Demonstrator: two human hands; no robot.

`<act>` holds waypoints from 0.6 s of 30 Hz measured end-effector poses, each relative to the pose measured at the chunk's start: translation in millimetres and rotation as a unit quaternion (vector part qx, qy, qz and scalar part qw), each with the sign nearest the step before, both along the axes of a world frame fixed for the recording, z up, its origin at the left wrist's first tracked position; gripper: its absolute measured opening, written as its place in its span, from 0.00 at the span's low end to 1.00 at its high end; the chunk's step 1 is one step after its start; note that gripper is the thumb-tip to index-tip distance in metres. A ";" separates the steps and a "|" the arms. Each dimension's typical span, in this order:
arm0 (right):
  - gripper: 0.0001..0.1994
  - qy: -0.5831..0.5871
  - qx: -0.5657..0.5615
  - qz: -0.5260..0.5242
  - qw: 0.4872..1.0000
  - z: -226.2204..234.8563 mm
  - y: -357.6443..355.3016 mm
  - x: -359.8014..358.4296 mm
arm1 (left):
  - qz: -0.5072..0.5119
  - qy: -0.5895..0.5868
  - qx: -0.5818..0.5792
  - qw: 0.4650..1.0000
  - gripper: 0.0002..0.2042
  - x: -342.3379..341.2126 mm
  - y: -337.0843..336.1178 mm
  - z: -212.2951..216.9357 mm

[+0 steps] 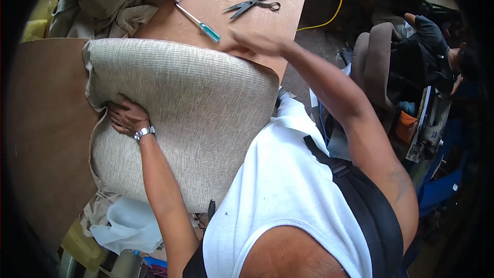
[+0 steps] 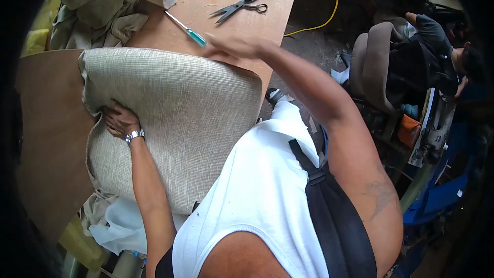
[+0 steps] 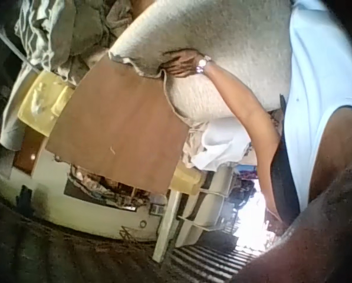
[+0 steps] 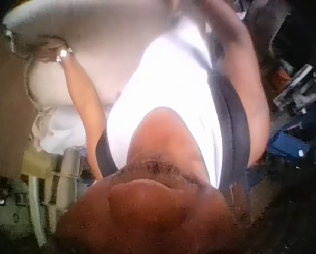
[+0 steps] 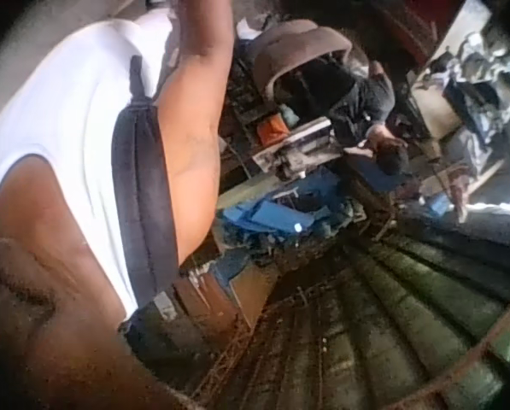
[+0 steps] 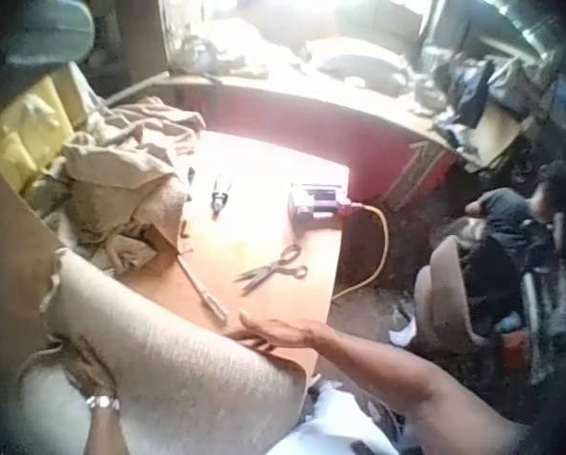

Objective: The person wraps a piece of beige fabric around a wooden furniture component, likely a chair armrest. They smooth the fabric, trim the excess with scissors, and secure it using a staple gun.

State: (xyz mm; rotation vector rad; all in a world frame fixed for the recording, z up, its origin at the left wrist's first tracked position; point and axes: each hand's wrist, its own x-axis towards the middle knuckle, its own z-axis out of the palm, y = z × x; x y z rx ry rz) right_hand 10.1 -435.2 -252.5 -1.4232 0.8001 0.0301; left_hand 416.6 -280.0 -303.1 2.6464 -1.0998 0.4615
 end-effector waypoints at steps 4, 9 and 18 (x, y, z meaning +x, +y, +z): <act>0.40 -0.066 -0.035 -0.182 0.980 -34.4 92.6 -48.0 | -0.015 -0.019 0.022 0.999 0.37 -4.2 -4.9 3.7; 0.34 -0.007 -0.406 -0.160 0.900 -26.4 119.6 -40.0 | -0.031 -0.054 -0.002 0.998 0.38 -8.7 -1.8 4.0; 0.50 0.011 -0.568 0.096 0.817 33.9 56.4 75.8 | -0.032 -0.098 -0.021 0.994 0.34 -8.9 -3.3 -5.0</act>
